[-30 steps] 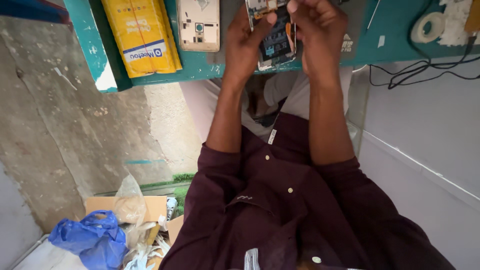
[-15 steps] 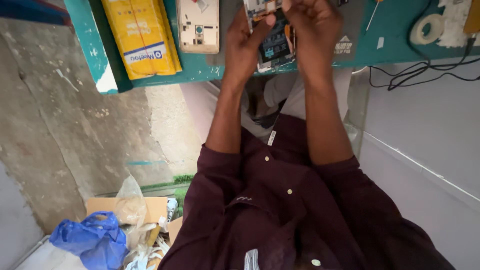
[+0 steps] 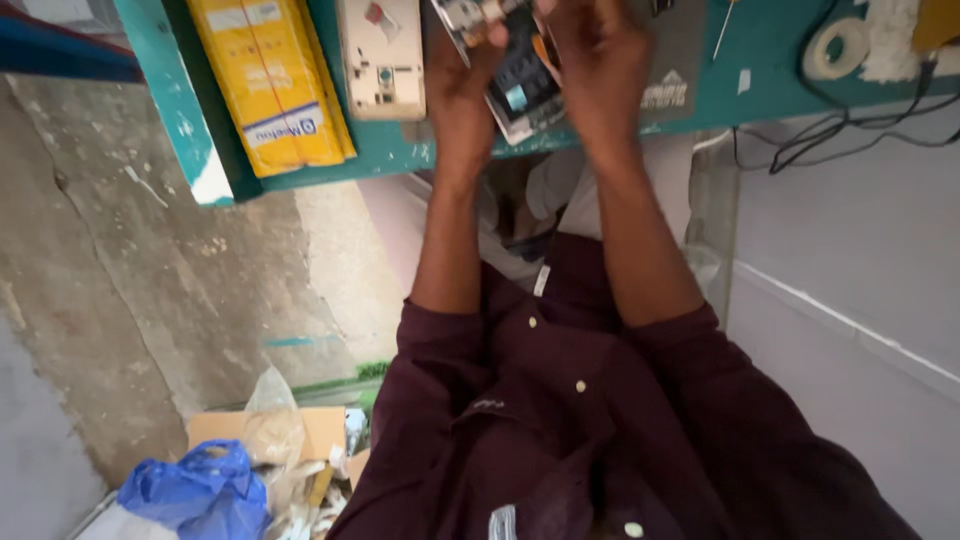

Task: The person holds a disassembled smartphone and uses a green plastic pry tool to carefully separate the internal components from the frame. They lift the motherboard assembly and manipulate the ribbon cables and connectors while the device remains open on their lap.

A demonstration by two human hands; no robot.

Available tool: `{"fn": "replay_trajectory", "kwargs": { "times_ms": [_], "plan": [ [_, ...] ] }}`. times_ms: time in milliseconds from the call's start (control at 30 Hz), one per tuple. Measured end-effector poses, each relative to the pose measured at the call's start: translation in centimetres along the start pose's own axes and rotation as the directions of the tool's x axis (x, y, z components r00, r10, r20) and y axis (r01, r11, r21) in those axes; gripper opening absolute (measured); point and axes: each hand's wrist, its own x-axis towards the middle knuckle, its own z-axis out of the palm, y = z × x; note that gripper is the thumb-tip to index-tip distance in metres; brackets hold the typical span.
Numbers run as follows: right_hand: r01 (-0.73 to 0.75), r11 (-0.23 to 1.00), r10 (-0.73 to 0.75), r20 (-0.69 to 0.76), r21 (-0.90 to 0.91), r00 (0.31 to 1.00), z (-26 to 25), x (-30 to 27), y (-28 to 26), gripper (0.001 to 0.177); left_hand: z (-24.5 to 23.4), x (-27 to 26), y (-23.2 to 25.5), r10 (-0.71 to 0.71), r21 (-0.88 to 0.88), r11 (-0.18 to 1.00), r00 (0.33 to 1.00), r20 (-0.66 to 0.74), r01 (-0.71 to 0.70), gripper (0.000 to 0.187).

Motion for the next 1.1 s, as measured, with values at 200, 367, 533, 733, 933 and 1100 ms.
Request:
{"fn": "replay_trajectory", "kwargs": {
  "times_ms": [200,367,533,733,933,1100],
  "plan": [
    [0.118,0.95,-0.141,-0.059,-0.288,0.988,-3.4,0.7,-2.4,0.014,0.3,0.0,0.5,-0.041,-0.292,0.956,0.998,-0.047,0.025,0.044],
    [0.229,0.842,-0.239,0.043,-0.489,0.97,-3.2,0.0,-2.4,0.027,0.8,-0.1,1.5,-0.047,-0.253,0.966,0.999,-0.017,0.042,0.044],
    [0.196,0.883,-0.2,0.037,-0.427,0.979,-2.5,-0.6,-0.9,0.023,0.4,-0.4,1.6,-0.082,-0.254,0.964,0.997,-0.012,0.077,0.045],
    [0.217,0.853,-0.25,-0.006,-0.475,0.968,-3.5,0.3,0.0,0.022,0.3,-0.5,1.3,-0.085,-0.219,0.972,0.996,0.0,0.083,0.04],
    [0.204,0.853,-0.243,-0.019,-0.481,0.97,-4.4,0.7,-0.5,0.022,1.0,-0.4,1.7,-0.054,-0.21,0.976,0.998,-0.027,0.047,0.04],
    [0.25,0.863,-0.259,0.041,-0.44,0.965,-2.9,-0.7,-1.0,0.022,0.9,-0.5,1.4,-0.075,-0.23,0.971,0.997,-0.032,0.065,0.039]
  ]
}}
